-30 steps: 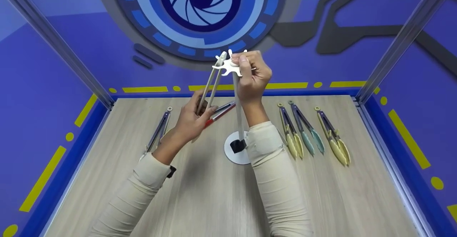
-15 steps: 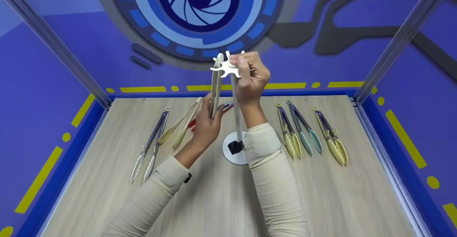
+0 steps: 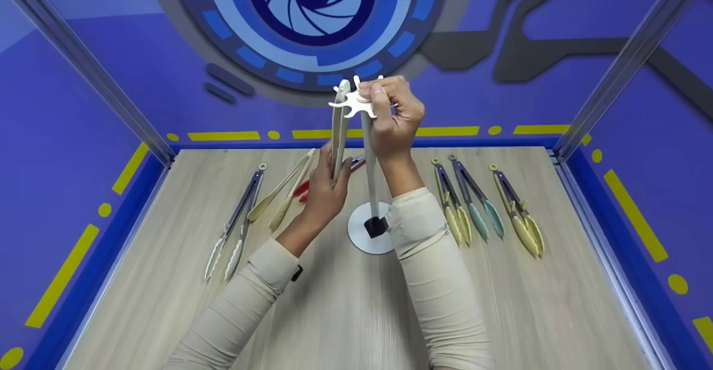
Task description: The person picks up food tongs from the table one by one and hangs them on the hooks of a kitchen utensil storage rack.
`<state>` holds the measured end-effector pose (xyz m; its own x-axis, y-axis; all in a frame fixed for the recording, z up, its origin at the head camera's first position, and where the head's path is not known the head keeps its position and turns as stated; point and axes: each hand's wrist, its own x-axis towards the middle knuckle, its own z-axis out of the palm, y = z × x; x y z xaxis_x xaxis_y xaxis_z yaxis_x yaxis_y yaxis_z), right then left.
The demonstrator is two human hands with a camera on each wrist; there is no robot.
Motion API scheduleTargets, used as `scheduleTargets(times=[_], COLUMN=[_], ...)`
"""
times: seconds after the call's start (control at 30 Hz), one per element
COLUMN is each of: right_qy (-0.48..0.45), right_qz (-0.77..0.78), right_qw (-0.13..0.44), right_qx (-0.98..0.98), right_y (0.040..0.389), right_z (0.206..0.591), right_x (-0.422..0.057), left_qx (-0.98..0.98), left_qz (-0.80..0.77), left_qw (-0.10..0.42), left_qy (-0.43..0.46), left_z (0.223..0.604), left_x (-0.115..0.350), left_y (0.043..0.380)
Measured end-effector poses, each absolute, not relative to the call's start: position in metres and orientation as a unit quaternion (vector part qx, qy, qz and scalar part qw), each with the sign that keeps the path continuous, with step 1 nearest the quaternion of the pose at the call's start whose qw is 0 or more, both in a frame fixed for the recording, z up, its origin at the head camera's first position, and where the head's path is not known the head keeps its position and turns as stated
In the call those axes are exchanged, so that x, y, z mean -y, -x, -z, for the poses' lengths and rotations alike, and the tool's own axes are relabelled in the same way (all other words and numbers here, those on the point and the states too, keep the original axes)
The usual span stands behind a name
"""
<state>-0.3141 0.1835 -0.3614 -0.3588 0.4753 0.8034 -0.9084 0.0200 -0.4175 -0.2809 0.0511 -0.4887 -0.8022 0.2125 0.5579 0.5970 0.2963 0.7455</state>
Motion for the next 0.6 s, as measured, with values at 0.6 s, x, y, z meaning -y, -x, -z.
scheduleTargets(times=[0.6], right_qy=[-0.220], right_qz=[-0.622], right_qw=[0.528], right_qx=[0.535], right_y=[0.316], right_z=[0.362], right_x=[-0.192], left_qx=[0.787], left_qz=[0.547], left_qw=[0.123], left_qy=[0.257], left_z=[0.483], left_x=[-0.035], left_y=[0.287])
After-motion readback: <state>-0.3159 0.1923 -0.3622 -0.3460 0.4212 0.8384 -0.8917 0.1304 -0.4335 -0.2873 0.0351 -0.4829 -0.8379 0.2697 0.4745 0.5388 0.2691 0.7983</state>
